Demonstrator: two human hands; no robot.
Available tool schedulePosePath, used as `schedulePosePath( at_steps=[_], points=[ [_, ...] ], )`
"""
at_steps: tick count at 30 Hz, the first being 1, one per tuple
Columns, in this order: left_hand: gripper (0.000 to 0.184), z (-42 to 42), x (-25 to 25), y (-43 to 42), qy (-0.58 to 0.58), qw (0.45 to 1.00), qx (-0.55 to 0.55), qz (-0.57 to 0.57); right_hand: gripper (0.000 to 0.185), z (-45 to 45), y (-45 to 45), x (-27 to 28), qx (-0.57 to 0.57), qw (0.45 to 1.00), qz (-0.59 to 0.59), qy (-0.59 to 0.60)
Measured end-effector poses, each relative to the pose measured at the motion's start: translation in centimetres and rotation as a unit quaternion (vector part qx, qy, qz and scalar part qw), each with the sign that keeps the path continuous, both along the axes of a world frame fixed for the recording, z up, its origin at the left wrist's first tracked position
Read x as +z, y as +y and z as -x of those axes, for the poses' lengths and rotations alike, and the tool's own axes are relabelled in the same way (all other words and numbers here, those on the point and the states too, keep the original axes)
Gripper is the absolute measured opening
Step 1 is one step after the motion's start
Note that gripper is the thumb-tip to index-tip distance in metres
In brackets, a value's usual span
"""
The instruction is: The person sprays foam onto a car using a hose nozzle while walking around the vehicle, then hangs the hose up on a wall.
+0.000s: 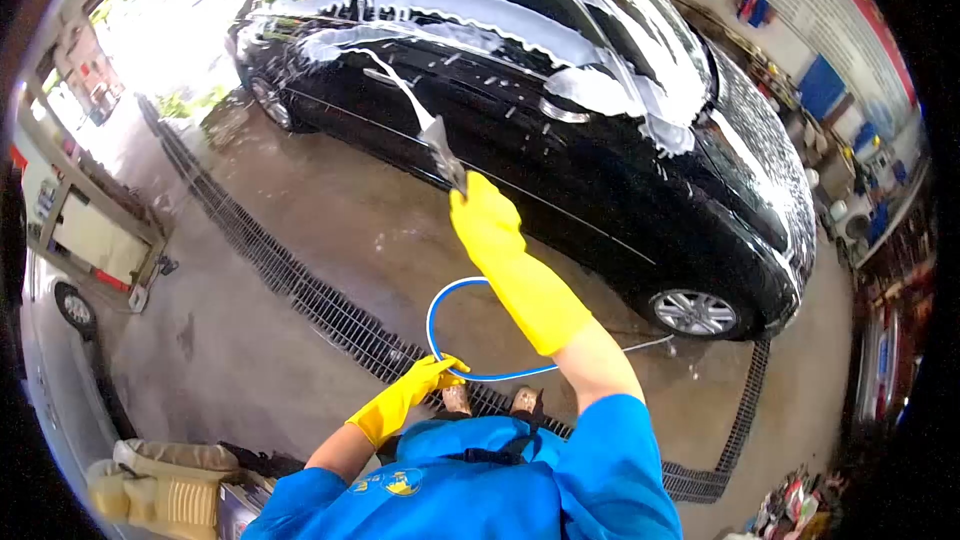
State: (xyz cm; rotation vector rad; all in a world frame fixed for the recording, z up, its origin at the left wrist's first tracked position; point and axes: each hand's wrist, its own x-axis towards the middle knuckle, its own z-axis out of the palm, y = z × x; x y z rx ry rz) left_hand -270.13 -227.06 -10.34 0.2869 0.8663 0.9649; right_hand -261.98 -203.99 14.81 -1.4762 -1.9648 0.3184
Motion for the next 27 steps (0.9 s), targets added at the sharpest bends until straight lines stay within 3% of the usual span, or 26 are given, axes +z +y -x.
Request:
schedulePosePath(
  at_steps=[1,2,5,7,9,11,13,14,16,19,20,22,24,25,26,27],
  points=[
    [0.023,0.0,-0.3,0.3,0.011,0.999,-0.033,-0.005,0.036,-2.6,-1.7,1.3,-0.036,0.995,0.094,-0.017],
    [0.024,-0.6,-0.1,0.8,0.065,0.994,-0.087,0.008,0.039,-8.1,-3.7,0.3,-0.06,0.994,0.087,-0.015],
    [0.027,-1.7,-1.5,2.1,0.062,0.978,-0.185,-0.073,0.042,-17.4,-8.5,-0.9,-0.163,0.98,0.112,-0.024],
    [0.033,-4.0,-1.8,3.5,0.155,0.953,-0.252,-0.067,0.042,-23.6,-11.2,-3.5,-0.262,0.947,0.187,-0.005],
    [0.035,-5.3,-0.6,4.6,0.182,0.922,-0.324,-0.11,0.041,-27.3,-14.3,-4.3,-0.357,0.914,0.189,-0.032],
    [0.036,-6.2,3.2,6.0,0.259,0.874,-0.389,-0.129,0.04,-28.6,-16.0,-3.6,-0.408,0.88,0.236,0.053],
    [0.037,-6.9,3.9,6.6,0.299,0.849,-0.404,-0.164,0.039,-28.8,-16.5,-4.5,-0.445,0.867,0.218,0.046],
    [0.035,-6.9,3.5,6.8,0.285,0.853,-0.401,-0.172,0.04,-27.8,-16.1,-3.8,-0.438,0.859,0.259,0.048],
    [0.031,-6.3,2.2,6.6,0.258,0.876,-0.375,-0.162,0.041,-27.7,-13.5,-7.7,-0.368,0.9,0.233,-0.02],
    [0.024,-4.8,-1.4,5.4,0.225,0.923,-0.296,-0.104,0.046,-18.7,-9.1,-4.4,-0.233,0.936,0.26,-0.036],
    [0.024,-4.0,-1.9,5.0,0.192,0.947,-0.245,-0.084,0.046,-16.9,-6.9,-7.1,-0.133,0.978,0.152,-0.059],
    [0.022,-1.8,-0.6,4.5,0.153,0.978,-0.141,-0.029,0.045,-9.1,-2.8,-4.4,-0.047,0.97,0.239,-0.017],
    [0.021,0.1,-4.7,4.1,0.095,0.993,-0.064,-0.038,0.044,-3.6,1.5,-8.3,0.061,0.993,0.1,-0.019],
    [0.021,1.7,-0.6,4.1,0.097,0.99,-0.039,-0.098,0.044,-0.9,2.7,-7.3,0.073,0.99,0.109,-0.056],
    [0.02,2.4,-1.8,4.1,0.062,0.996,-0.025,-0.056,0.043,0.7,4.2,-9.2,0.098,0.991,0.067,-0.06],
    [0.018,2.6,-0.3,4.0,0.08,0.996,0.011,-0.043,0.041,2.1,4.8,-7.9,0.119,0.983,0.131,-0.051]
  ],
)
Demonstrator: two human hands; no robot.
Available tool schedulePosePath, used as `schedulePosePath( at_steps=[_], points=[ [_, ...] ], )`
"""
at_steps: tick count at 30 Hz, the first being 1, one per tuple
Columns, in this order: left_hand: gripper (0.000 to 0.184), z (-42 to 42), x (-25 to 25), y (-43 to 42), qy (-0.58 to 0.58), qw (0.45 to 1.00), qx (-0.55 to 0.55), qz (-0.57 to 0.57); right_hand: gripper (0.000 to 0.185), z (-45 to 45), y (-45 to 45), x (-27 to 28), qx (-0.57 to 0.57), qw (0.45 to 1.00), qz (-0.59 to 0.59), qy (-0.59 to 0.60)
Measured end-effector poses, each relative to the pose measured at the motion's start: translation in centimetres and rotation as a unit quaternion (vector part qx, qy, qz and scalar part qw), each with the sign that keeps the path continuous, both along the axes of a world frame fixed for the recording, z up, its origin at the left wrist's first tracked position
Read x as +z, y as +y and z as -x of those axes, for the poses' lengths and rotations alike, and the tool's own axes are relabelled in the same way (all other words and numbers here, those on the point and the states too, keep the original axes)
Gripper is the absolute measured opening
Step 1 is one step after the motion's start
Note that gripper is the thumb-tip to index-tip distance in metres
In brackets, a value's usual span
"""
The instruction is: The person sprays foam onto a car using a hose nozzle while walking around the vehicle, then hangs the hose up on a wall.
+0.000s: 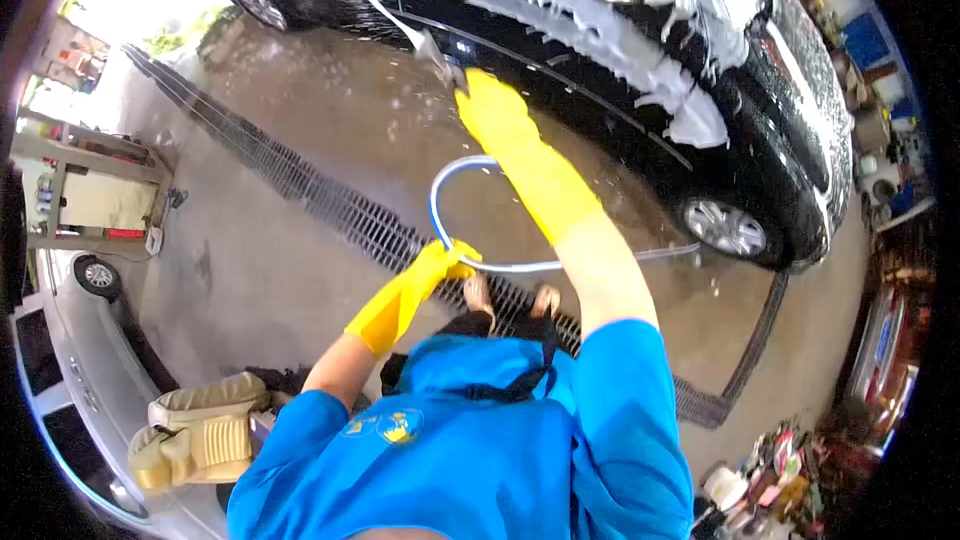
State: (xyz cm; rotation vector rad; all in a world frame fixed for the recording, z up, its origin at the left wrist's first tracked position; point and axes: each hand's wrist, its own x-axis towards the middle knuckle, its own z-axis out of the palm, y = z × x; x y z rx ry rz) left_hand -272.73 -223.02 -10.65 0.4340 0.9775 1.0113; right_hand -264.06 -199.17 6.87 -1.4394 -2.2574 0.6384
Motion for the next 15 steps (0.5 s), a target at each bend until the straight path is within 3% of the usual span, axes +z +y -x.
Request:
schedulePosePath(
  at_steps=[2,4,7,11,14,15],
  points=[
    [0.017,0.4,0.7,0.4,0.024,0.999,-0.018,0.025,0.026,0.5,0.8,-1.7,-0.004,0.991,-0.135,0.009],
    [0.023,0.2,0.4,0.6,0.057,0.997,-0.033,0.032,0.027,-1.3,1.1,-2.2,-0.01,0.996,-0.094,0.002],
    [0.021,-0.6,-0.8,1.6,0.071,0.994,-0.084,0.024,0.043,-7.7,-0.2,-3.9,-0.068,0.997,-0.009,-0.046],
    [0.02,-2.7,-1.1,3.0,0.099,0.985,-0.145,0.003,0.043,-19.5,-5.9,-6.1,-0.199,0.973,0.097,-0.066],
    [0.031,-5.7,0.9,5.0,0.24,0.923,-0.301,0.012,0.044,-28.2,-11.6,-9.6,-0.347,0.926,0.149,-0.032],
    [0.034,-6.4,1.8,5.4,0.307,0.89,-0.335,-0.043,0.044,-30.2,-13.5,-9.6,-0.404,0.889,0.214,-0.009]
  ],
)
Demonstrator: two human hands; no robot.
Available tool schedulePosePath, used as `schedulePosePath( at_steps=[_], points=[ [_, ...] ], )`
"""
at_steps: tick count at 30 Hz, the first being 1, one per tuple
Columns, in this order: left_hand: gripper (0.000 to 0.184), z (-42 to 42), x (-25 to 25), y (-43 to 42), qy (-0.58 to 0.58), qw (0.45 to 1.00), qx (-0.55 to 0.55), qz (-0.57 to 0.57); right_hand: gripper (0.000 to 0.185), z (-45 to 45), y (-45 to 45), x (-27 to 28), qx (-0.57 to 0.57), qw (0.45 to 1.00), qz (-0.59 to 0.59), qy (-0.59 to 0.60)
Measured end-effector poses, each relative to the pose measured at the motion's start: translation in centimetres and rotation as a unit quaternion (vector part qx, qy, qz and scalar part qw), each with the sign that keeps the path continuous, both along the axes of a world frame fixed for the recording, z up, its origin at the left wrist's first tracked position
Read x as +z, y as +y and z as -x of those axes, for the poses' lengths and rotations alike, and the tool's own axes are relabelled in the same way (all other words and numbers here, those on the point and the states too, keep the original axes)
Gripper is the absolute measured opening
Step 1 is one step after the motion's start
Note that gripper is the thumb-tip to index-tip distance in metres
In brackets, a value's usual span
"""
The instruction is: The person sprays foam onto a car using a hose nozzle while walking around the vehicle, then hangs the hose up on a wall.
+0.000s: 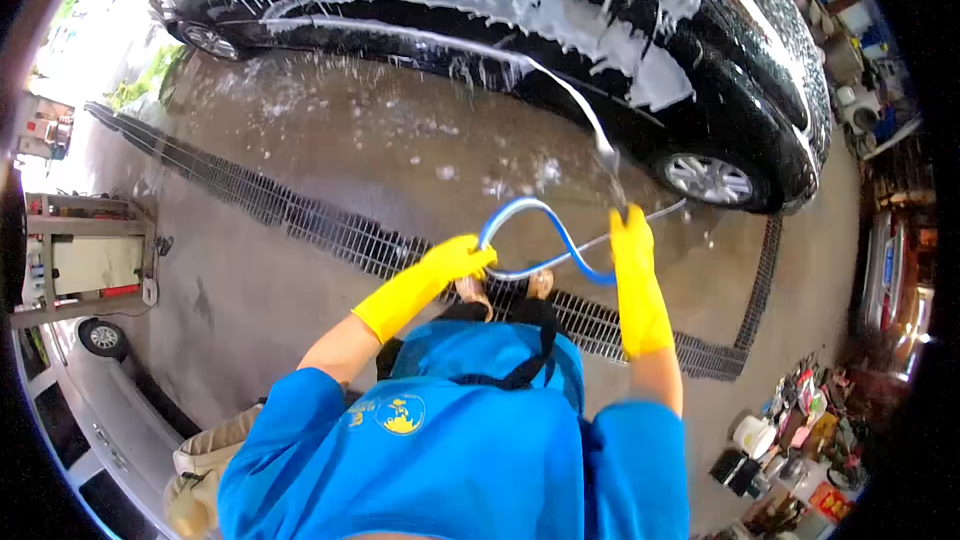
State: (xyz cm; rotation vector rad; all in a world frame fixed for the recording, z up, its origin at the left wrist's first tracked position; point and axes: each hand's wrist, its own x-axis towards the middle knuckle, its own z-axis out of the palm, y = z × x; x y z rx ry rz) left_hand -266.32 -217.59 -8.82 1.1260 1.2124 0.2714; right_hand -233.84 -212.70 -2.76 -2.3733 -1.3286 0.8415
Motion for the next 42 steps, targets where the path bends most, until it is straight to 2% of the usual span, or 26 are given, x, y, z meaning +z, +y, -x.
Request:
schedulePosePath(
  at_steps=[1,3,4,5,6,7,9,10,11,12,13,15,16,17,18,21,23,25,26,32,33,35,37,39,40,42],
  points=[
    [0.037,-0.7,0.7,-0.2,0.056,0.995,-0.052,-0.06,0.044,0.5,-1.9,2.9,-0.091,0.994,0.032,0.043],
    [0.041,-2.5,1.3,-0.3,0.079,0.991,-0.089,-0.065,0.04,-3.1,-4.4,-1.0,-0.161,0.987,-0.017,-0.018],
    [0.042,-2.5,3.2,0.0,0.046,0.993,-0.094,-0.051,0.034,-4.0,-4.9,-1.2,-0.191,0.98,0.002,0.062],
    [0.042,-2.6,5.0,0.1,0.013,0.994,-0.1,-0.037,0.03,-5.3,-5.1,-3.7,-0.198,0.98,-0.007,0.035],
    [0.042,-3.0,3.1,-0.2,0.048,0.991,-0.101,-0.073,0.031,-5.9,-4.7,-5.3,-0.192,0.981,0.013,-0.004],
    [0.042,-3.1,1.2,-0.7,0.083,0.985,-0.104,-0.106,0.032,-4.9,-3.5,-6.0,-0.17,0.985,0.022,0.011],
    [0.041,-2.2,0.7,-1.4,0.057,0.997,-0.039,-0.031,0.034,-2.5,-0.4,-7.3,-0.123,0.991,0.039,0.038],
    [0.042,-1.6,-0.1,-1.7,0.05,0.999,-0.006,-0.003,0.036,1.5,1.5,-6.0,-0.092,0.996,-0.009,-0.009],
    [0.035,-0.7,1.6,-1.3,0.101,0.995,0.003,-0.004,0.041,4.9,4.2,-5.5,-0.05,0.998,0.045,-0.005],
    [0.032,0.0,-1.6,-2.0,0.059,0.996,0.06,0.033,0.045,6.6,6.4,-9.0,0.064,0.994,-0.051,-0.072],
    [0.028,0.7,-4.9,-2.7,0.016,0.991,0.115,0.069,0.048,10.7,8.8,-8.4,0.115,0.989,-0.066,-0.059],
    [0.026,2.8,-5.5,-3.7,-0.169,0.94,0.283,0.088,0.049,19.1,13.6,-7.7,0.215,0.972,-0.079,-0.046],
    [0.023,3.8,-5.3,-4.0,-0.181,0.923,0.329,0.083,0.047,23.3,15.1,-7.2,0.258,0.958,-0.123,-0.012],
    [0.021,4.7,-4.9,-4.3,-0.193,0.905,0.372,0.079,0.049,28.1,16.0,-3.5,0.284,0.956,-0.074,-0.031],
    [0.021,5.6,-4.3,-4.6,-0.192,0.897,0.389,0.085,0.049,31.7,17.7,-4.2,0.34,0.937,-0.071,-0.026],
    [0.022,6.6,-4.9,-6.2,-0.23,0.859,0.45,0.088,0.042,40.5,19.9,-5.3,0.391,0.911,-0.127,-0.031],
    [0.023,6.8,-5.6,-7.2,-0.247,0.859,0.441,0.083,0.037,43.3,19.5,-2.8,0.387,0.918,-0.081,-0.021],
    [0.023,6.8,-4.6,-7.3,-0.255,0.848,0.455,0.098,0.032,43.8,19.7,-4.0,0.361,0.928,-0.094,-0.013],
    [0.023,6.8,-5.4,-7.7,-0.262,0.851,0.443,0.101,0.032,42.9,19.5,-4.9,0.357,0.924,-0.135,-0.003],
    [0.021,6.8,-7.0,-7.0,-0.237,0.904,0.335,0.123,0.037,25.1,16.0,-6.4,0.21,0.976,-0.049,-0.024],
    [0.023,6.8,-8.4,-6.4,-0.272,0.901,0.317,0.115,0.034,20.9,14.3,-6.0,0.143,0.988,-0.06,-0.024],
    [0.023,5.3,-7.4,-3.3,-0.137,0.95,0.24,0.143,0.032,12.3,10.5,-3.9,0.025,0.998,-0.055,-0.033],
    [0.025,2.9,-8.6,-1.2,-0.104,0.985,0.134,0.031,0.033,4.0,6.2,-2.8,-0.114,0.991,-0.071,-0.027],
    [0.029,-1.4,-3.6,1.5,-0.035,0.999,0.002,0.015,0.033,-5.2,1.9,-6.0,-0.214,0.971,-0.091,-0.045],
    [0.03,-3.6,-1.6,2.3,-0.005,0.999,-0.036,-0.011,0.03,-6.0,-0.1,-0.5,-0.307,0.948,-0.086,0.018],
    [0.03,-8.4,1.6,2.8,0.051,0.99,-0.11,-0.067,0.031,-12.2,-3.7,-0.3,-0.378,0.919,-0.09,0.068]
  ],
)
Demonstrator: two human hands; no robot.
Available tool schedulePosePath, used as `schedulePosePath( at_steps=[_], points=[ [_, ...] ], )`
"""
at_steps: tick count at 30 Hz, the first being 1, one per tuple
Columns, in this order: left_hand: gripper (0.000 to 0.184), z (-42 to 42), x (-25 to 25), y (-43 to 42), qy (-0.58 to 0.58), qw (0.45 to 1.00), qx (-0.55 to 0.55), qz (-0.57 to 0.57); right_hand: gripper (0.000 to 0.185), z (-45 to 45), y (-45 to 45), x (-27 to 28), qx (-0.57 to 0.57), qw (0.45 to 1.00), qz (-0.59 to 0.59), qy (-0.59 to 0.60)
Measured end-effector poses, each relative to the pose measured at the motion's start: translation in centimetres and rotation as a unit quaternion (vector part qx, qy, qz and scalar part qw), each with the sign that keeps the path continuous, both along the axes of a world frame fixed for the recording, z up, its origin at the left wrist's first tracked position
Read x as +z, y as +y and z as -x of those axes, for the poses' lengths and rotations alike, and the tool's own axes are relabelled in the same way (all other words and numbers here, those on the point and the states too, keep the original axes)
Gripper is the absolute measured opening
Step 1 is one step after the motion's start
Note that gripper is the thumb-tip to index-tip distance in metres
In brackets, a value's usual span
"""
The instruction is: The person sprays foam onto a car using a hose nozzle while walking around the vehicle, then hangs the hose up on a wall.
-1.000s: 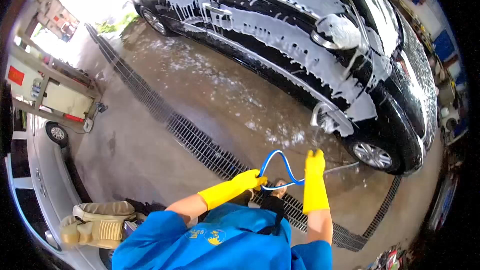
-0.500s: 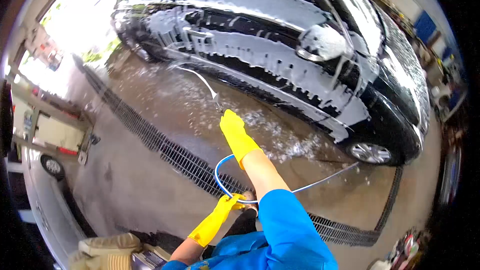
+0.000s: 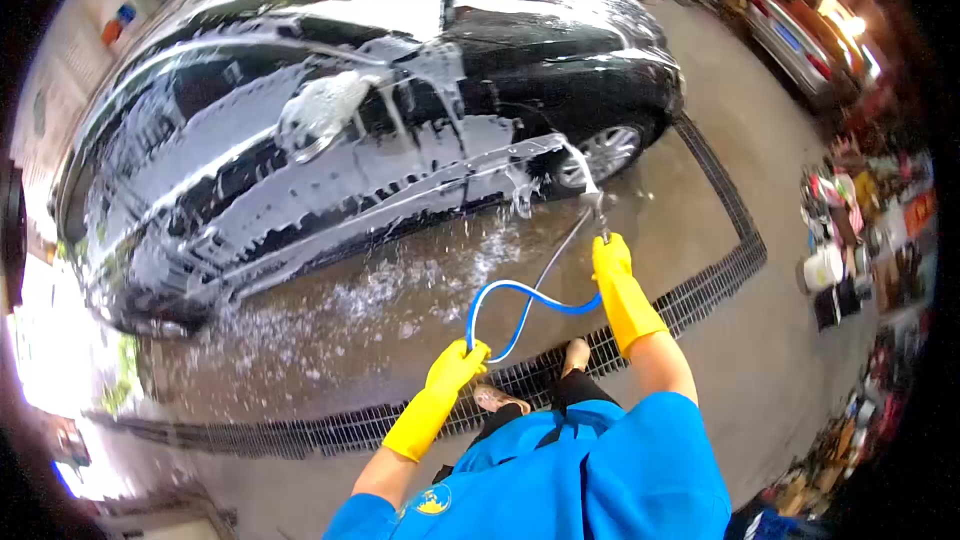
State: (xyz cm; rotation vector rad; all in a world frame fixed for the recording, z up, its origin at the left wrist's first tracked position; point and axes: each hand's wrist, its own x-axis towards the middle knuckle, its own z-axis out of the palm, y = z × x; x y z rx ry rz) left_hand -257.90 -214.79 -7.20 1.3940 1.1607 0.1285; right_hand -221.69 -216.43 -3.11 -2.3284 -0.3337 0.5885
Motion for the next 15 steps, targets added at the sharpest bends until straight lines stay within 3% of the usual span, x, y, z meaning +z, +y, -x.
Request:
schedulePosePath(
  at_steps=[3,6,11,12,13,15],
  points=[
    [0.039,-6.1,3.1,-0.4,-0.009,0.999,-0.045,0.006,0.032,-6.3,-3.5,-0.6,-0.07,0.996,-0.042,0.047],
    [0.038,-10.5,2.6,-1.2,0.008,0.997,-0.075,0.003,0.033,-8.1,-4.9,1.7,-0.065,0.992,-0.083,0.073],
    [0.033,-17.1,3.5,-3.2,0.004,0.999,-0.034,0.012,0.043,-9.0,-5.9,11.6,0.17,0.978,-0.109,0.054],
    [0.032,-18.7,6.0,-3.5,0.063,0.996,-0.053,-0.039,0.044,-10.1,-5.8,11.8,0.194,0.976,-0.093,0.028],
    [0.033,-19.9,4.7,-3.6,0.074,0.993,-0.055,-0.069,0.045,-11.6,-5.9,12.1,0.219,0.973,-0.077,0.001],
    [0.031,-22.3,4.0,-3.8,0.023,0.997,-0.038,-0.064,0.042,-14.8,-6.4,13.6,0.21,0.973,-0.094,0.017]
  ],
)
